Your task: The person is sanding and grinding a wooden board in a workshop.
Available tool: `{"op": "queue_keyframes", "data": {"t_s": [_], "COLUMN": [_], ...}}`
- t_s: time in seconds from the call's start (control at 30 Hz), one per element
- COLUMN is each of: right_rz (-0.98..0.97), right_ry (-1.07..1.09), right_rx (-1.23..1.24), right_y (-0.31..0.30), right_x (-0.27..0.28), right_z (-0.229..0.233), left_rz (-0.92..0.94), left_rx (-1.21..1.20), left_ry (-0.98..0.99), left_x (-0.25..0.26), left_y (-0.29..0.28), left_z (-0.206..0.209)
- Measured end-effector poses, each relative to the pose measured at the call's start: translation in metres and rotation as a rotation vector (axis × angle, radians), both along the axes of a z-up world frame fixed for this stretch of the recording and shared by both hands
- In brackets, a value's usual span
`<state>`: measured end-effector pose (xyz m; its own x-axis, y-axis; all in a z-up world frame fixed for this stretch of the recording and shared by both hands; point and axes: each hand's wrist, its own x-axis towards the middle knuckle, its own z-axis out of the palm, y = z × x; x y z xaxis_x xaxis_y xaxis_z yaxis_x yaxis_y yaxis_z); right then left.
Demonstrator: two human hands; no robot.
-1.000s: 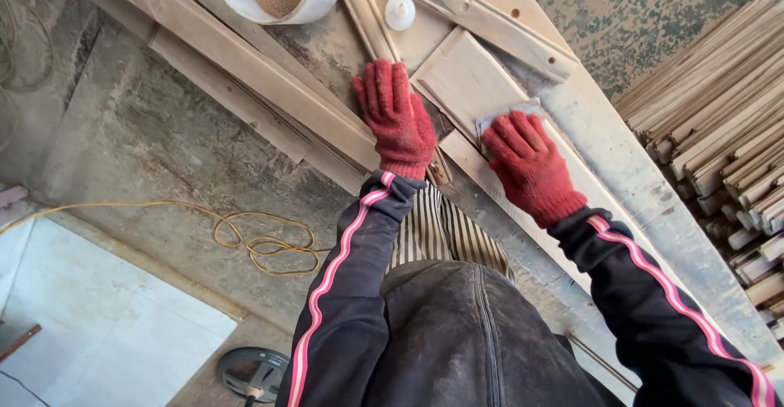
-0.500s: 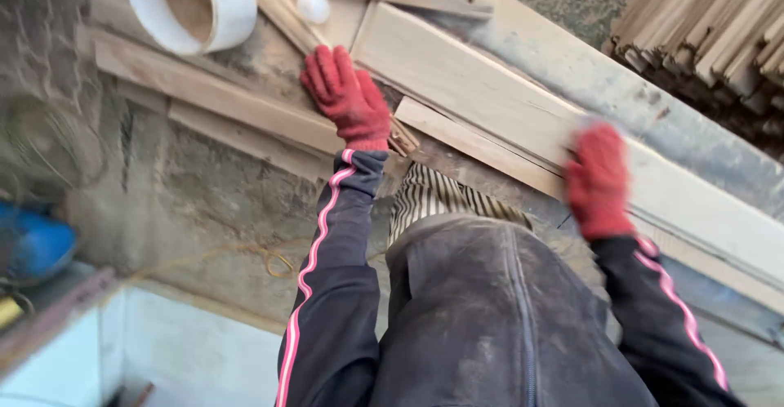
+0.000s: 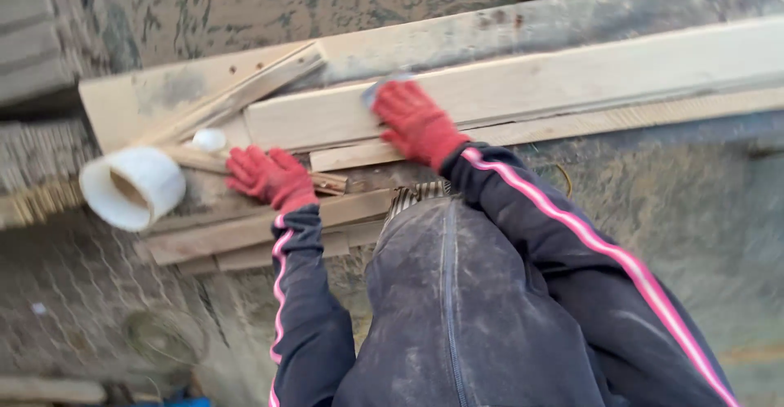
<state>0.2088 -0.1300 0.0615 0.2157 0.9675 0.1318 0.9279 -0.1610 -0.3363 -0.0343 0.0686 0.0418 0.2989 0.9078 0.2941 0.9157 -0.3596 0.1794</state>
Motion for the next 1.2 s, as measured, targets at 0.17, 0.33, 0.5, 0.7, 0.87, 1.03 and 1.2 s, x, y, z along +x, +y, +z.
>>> {"op": "queue_keyframes", "data": {"t_s": [0.17,0.33,0.5,0.7,0.87,1.03,1.2], "right_rz": [-0.624,-0.910,-0.363,-0.726,-0.671,-0.176,-0.056], "right_ry": [-0.667,-0.443,-0.270,-0.211,-0.838,0.129,0.197], "right_rx": [-0.457,-0.480,-0.298,-0.429,-0.514,0.250,0.154], "right_y": [-0.257,-0.267,-0.077,-0.216,-0.277,-0.170,-0.243], "right_x": [0.145,0.157,0.047,0.134,0.142,0.090,0.172], "right_z": [-0.079,-0.084,0.043,0.019,-0.005,0.011,0.011], "left_rz": [0.064,-0.097,-0.779,-0.833,-0.914,-0.462,-0.125], "left_rx": [-0.308,-0.250,-0.268,-0.613,-0.392,-0.309,-0.238], "left_ry": [0.306,0.200,0.122,0.608,0.036,0.055,-0.165], "left_x": [-0.002,0.053,0.162,0.214,0.187,0.153,0.082], "left_y": [0.012,-0.017,-0.071,-0.105,-0.097,-0.100,-0.092], "left_z": [0.017,0.031,0.038,0.053,0.009,-0.017,0.018]}}
